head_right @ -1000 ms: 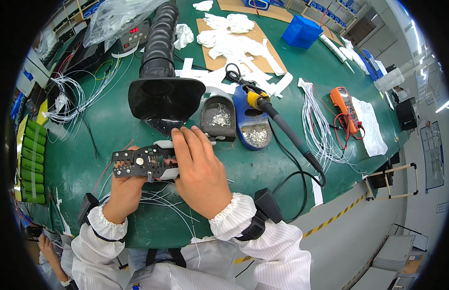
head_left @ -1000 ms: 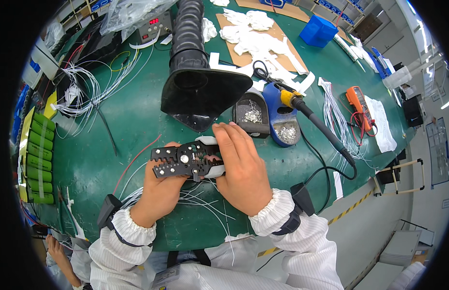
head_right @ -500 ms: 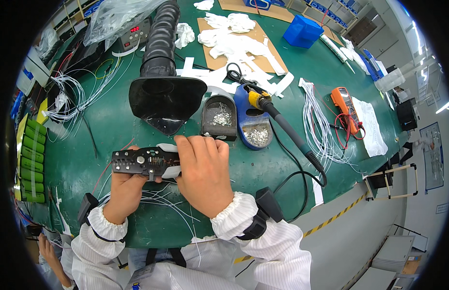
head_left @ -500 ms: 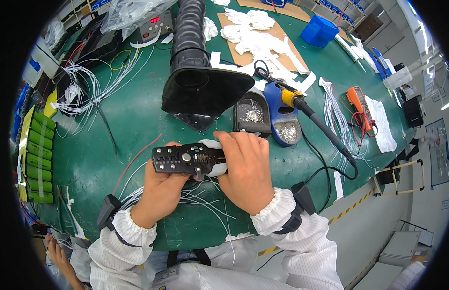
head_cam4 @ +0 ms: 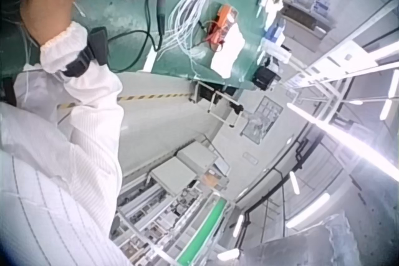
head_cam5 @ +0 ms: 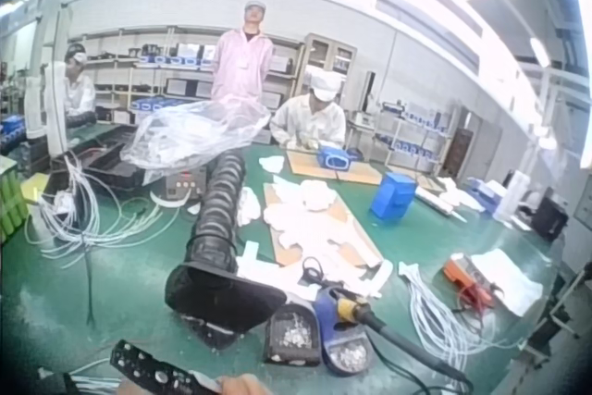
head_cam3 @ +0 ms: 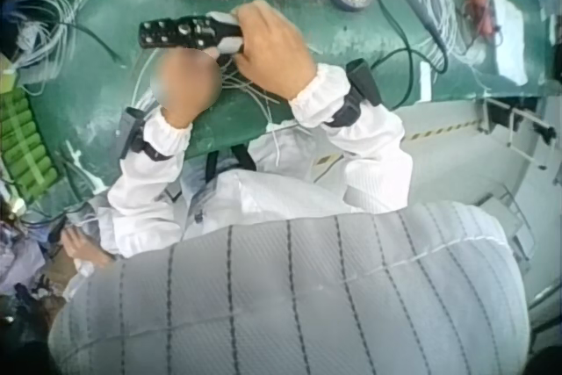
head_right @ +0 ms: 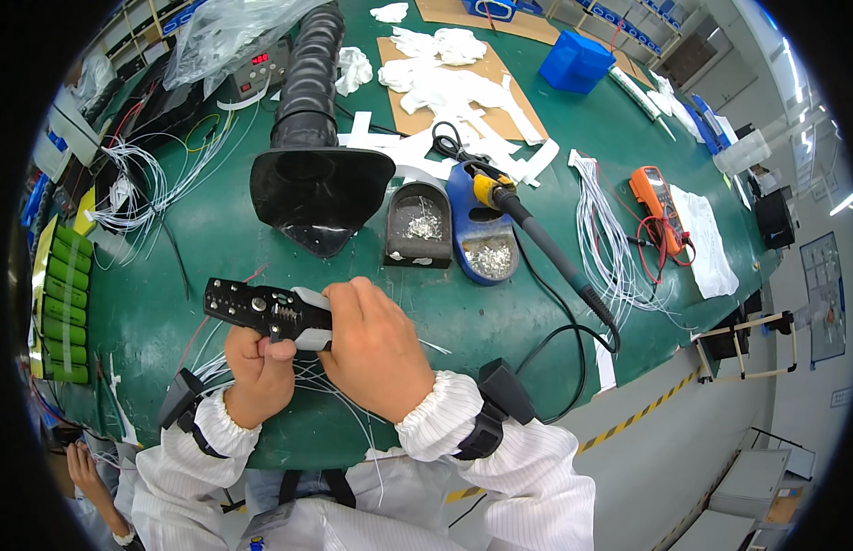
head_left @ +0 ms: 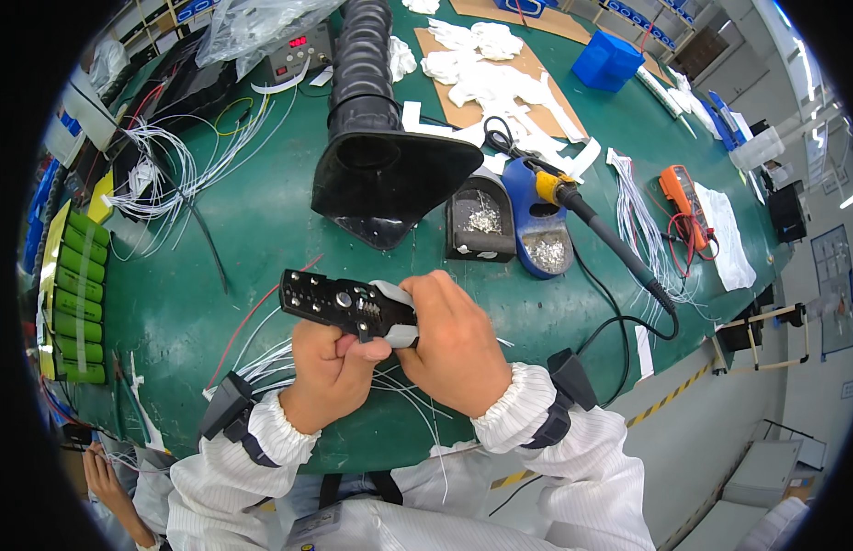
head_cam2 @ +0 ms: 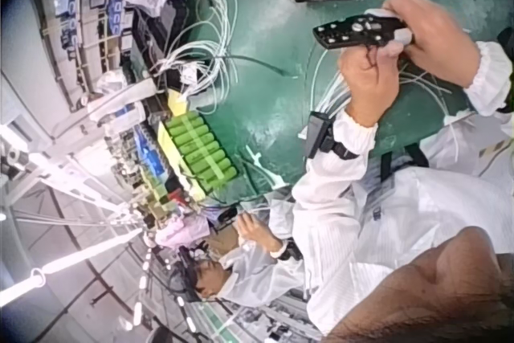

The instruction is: The recorder uses a hand crimping tool to attach connectors to the ends of multiple white wires at an industrial electronics assembly workbench.

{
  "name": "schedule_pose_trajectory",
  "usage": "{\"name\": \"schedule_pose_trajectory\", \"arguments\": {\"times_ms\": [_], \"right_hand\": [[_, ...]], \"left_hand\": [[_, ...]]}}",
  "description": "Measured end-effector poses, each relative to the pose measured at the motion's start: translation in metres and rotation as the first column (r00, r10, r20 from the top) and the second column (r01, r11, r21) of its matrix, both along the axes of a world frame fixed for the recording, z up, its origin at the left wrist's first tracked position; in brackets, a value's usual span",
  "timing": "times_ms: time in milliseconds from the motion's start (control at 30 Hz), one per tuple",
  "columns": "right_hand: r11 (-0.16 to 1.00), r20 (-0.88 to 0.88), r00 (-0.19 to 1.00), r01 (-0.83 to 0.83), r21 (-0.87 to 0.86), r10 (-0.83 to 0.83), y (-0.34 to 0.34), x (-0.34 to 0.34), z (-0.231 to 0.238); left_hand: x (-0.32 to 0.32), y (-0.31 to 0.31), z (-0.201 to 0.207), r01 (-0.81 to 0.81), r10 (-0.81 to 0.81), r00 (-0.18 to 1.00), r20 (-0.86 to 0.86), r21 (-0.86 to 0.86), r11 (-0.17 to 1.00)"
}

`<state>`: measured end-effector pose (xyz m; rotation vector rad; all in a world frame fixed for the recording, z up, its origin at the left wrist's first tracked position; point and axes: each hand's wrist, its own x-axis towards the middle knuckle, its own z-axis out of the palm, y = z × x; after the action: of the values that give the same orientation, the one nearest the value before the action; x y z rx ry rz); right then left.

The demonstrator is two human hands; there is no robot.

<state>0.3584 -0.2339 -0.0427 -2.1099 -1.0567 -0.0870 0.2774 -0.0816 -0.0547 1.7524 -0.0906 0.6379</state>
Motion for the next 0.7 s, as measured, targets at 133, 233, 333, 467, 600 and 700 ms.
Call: {"name": "schedule_pose_trajectory", "arguments": {"times_ms": [133,233,333,467,600,700], "right_hand": [[1.000,-0.002,1.000,0.006,0.010,-0.006,0.002,-0.001,-0.002],[0.996,0.043,0.995,0.091,-0.019,-0.090,0.003,0.002,-0.003],[0.992,-0.053,0.991,0.123,0.038,-0.121,0.003,0.005,0.001],[0.946,-0.355,0.904,0.298,0.131,-0.236,-0.001,0.020,0.012],[0.910,-0.450,0.843,0.392,0.137,-0.296,-0.009,0.032,0.021],[0.908,-0.493,0.817,0.402,0.117,-0.298,-0.008,0.032,0.023]], "left_hand": [[-0.001,0.003,-0.008,-0.153,0.135,0.985,0.107,0.194,0.969],[-0.005,-0.002,-0.003,-0.147,0.151,0.988,-0.018,0.151,0.978],[-0.002,0.003,-0.005,-0.037,0.042,0.993,-0.108,0.046,0.998],[-0.001,0.015,-0.004,0.204,-0.178,0.970,-0.164,0.160,0.966],[0.008,0.014,0.020,0.096,-0.396,0.825,-0.404,-0.590,0.802],[0.015,0.018,0.029,-0.146,-0.029,0.817,-0.575,-0.255,0.956]]}}
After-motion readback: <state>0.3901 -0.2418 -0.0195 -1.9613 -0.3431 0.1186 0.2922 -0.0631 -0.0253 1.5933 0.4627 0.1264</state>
